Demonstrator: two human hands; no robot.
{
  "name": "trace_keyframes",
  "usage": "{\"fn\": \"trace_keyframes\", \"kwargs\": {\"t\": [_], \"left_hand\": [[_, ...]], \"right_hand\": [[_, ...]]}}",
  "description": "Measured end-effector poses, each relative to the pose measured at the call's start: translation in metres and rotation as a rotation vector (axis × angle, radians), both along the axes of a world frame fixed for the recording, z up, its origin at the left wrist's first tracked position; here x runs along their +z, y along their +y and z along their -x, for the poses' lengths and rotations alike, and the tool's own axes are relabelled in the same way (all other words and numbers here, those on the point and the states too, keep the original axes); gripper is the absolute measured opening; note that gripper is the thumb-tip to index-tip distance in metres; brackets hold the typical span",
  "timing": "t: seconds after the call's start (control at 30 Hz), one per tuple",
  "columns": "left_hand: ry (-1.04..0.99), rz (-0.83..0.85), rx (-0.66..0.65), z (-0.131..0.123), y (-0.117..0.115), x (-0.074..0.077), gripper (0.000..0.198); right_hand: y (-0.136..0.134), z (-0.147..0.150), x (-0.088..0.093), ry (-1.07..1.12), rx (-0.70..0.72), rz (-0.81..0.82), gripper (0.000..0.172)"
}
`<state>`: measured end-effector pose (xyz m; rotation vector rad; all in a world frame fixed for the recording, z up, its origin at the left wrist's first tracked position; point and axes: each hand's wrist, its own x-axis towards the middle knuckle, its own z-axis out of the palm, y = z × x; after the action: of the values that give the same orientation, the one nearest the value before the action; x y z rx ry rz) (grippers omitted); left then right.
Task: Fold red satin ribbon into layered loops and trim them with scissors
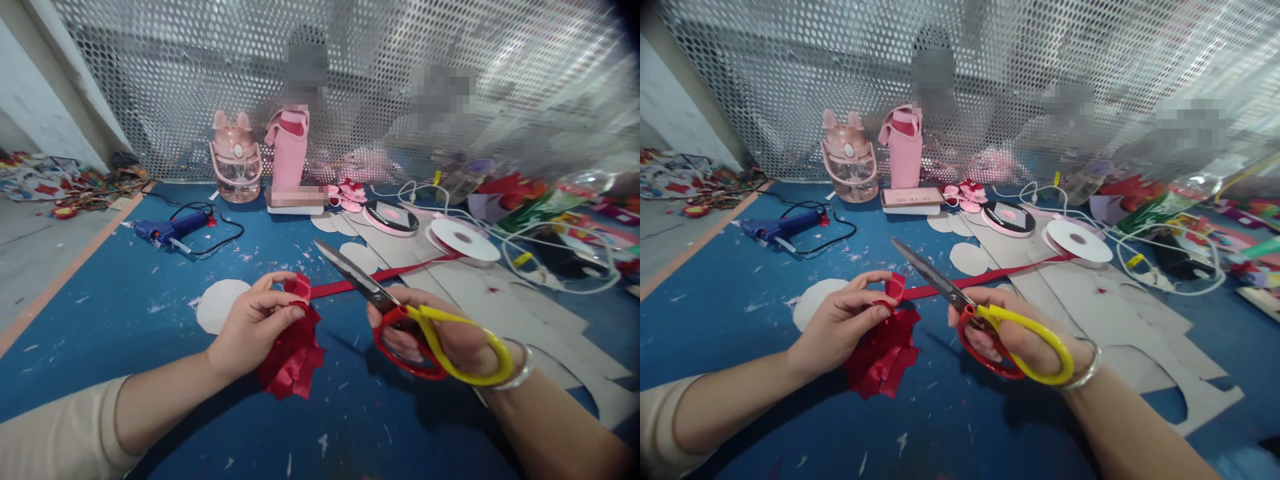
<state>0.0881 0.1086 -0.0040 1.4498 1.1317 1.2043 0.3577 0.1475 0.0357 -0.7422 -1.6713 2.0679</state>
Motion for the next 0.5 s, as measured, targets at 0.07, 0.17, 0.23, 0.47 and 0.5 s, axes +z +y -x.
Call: {"fn": "trace_keyframes", "kwargs": {"t": [0.07, 0.17, 0.23, 0.47, 0.5], "left_hand": [[0.034, -0.059, 0.038, 0.000, 0.000, 0.002, 0.014], [0.060, -0.070, 0.073, -0.001, -0.001, 0.002, 0.018], [0.007, 0.042, 0.049, -0.002, -0.002, 0.001, 0.018], [-0.275, 0.346, -0.002, -0.005, -0.002, 0.003, 0.037], [-0.300, 0.361, -0.001, -0.005, -0.001, 0.003, 0.044]], "right_hand": [[0.003, -0.005, 0.005, -0.051, 0.024, 0.023, 0.075], [0.007, -0.009, 0.014, -0.164, 0.095, -0.014, 0.070], [0.010, -0.011, 0.017, -0.206, 0.147, -0.076, 0.075], [0.012, -0.020, 0.011, -0.229, 0.198, -0.220, 0.073], [0.012, -0.021, 0.010, -0.231, 0.190, -0.251, 0.071]]}}
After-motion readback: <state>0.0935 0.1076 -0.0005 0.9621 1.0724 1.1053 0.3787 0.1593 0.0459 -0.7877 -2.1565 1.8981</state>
